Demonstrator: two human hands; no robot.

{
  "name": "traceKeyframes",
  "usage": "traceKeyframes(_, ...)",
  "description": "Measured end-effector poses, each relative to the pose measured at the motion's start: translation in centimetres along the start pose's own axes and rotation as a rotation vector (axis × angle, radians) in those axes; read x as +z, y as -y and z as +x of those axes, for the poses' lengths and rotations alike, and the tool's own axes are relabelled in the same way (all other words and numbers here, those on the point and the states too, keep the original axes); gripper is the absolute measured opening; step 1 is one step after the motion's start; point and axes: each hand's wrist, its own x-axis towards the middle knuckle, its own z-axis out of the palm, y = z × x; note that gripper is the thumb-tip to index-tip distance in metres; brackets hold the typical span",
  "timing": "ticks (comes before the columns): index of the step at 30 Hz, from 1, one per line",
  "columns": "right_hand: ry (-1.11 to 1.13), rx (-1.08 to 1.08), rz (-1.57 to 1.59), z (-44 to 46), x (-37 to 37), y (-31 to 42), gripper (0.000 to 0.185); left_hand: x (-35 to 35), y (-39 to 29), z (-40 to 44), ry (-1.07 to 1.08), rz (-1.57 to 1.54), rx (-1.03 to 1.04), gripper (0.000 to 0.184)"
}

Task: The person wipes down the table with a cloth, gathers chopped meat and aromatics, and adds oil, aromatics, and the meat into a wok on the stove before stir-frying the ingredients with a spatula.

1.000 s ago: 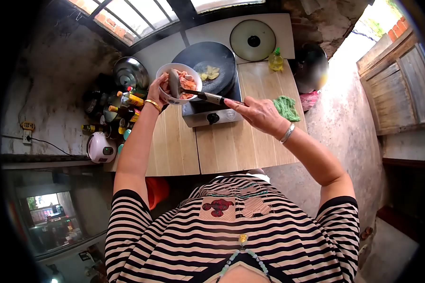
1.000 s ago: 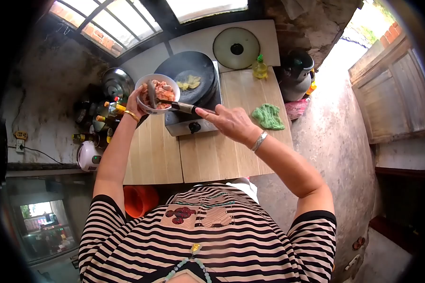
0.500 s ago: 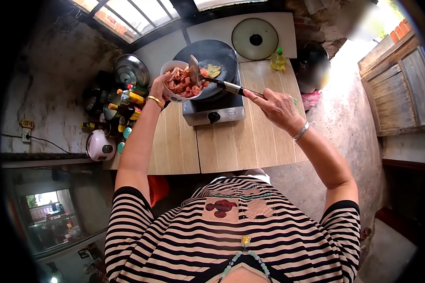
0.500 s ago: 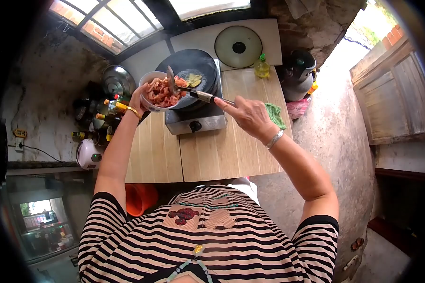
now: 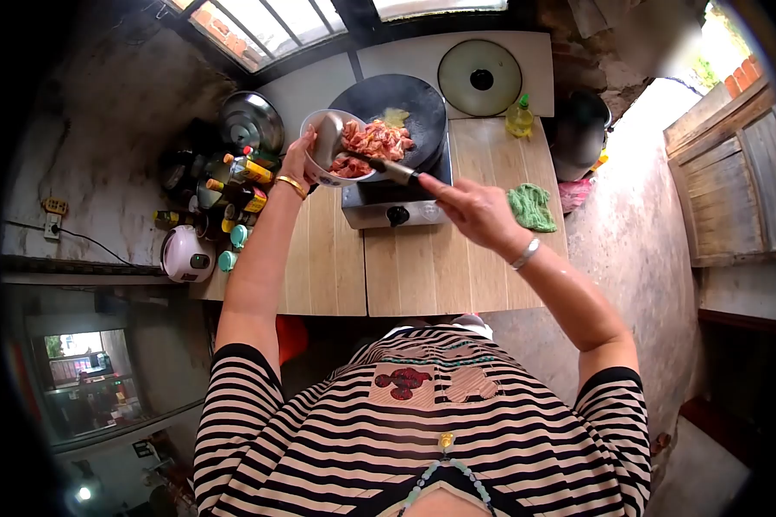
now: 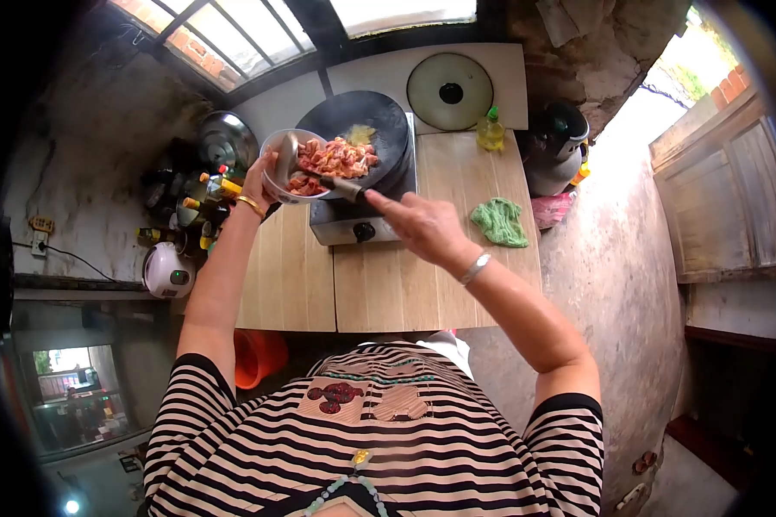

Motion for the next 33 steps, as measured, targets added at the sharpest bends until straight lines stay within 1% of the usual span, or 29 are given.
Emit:
traceKeyframes(1,0.016,-0.022,0.013,0.3,1.1,0.1,0.047,0.9,-0.6,-0.9,-0.074,0.025,-0.028,0.058)
traceKeyframes(2,0.028,-0.040,-0.030,0.2,1.7,0.4,0.052,1.6,-0.9,-1.4,-0.153,-0.001,-0.051,0.052)
traceKeyframes(5,0.040,-0.088,-0.145,0.3,2.2,-0.2,0.057,-0.5,0.1,1.2,-0.008,-0.029,0.030,0.057)
traceKeyframes(6,0.060,-0.113,-0.180,0.3,1.7,-0.2,0.060,-2.0,0.9,3.4,-0.033,0.041,0.125,0.058)
traceKeyframes(8,0.075,-0.126,-0.232,-0.1,0.9,-0.3,0.060,-4.9,1.2,5.6,-0.101,0.056,0.092,0.056)
traceKeyframes(11,0.078,-0.125,-0.322,-0.5,-0.1,-1.1,0.060,-4.6,-0.6,4.7,-0.140,0.089,0.089,0.058)
traceKeyframes(13,0.026,-0.114,-0.325,-0.6,-0.4,-1.3,0.059,-2.3,-1.5,2.9,-0.238,0.110,0.137,0.064)
traceKeyframes(14,0.011,-0.111,-0.329,-0.7,-0.5,-1.7,0.058,-2.6,-1.4,3.6,-0.288,0.143,0.107,0.071)
traceKeyframes(16,-0.015,-0.100,-0.334,-1.2,-0.6,-2.3,0.056,-3.3,-0.8,4.5,-0.254,0.129,0.143,0.073)
traceKeyframes(19,-0.028,-0.008,-0.351,-2.3,-1.7,-2.8,0.052,-3.5,-0.8,4.2,-0.240,0.129,0.162,0.076)
traceKeyframes(24,-0.110,0.120,-0.204,-2.7,-2.3,-2.6,0.042,-3.5,-0.6,3.9,-0.310,0.205,0.193,0.080)
traceKeyframes(27,-0.093,0.130,-0.110,-2.7,-2.5,-2.0,0.041,-3.1,0.3,4.3,-0.330,0.158,0.249,0.080)
traceKeyframes(28,-0.075,0.124,-0.084,-2.9,-2.3,-1.9,0.041,-1.7,-0.3,2.6,-0.391,0.174,0.249,0.079)
traceKeyframes(30,-0.042,0.108,-0.031,-2.6,-2.0,-1.8,0.041,-0.2,-0.7,0.8,-0.410,0.172,0.257,0.077)
traceKeyframes(33,0.030,0.062,-0.030,-1.9,-1.7,-1.5,0.041,-0.4,-0.4,1.0,-0.415,0.190,0.260,0.075)
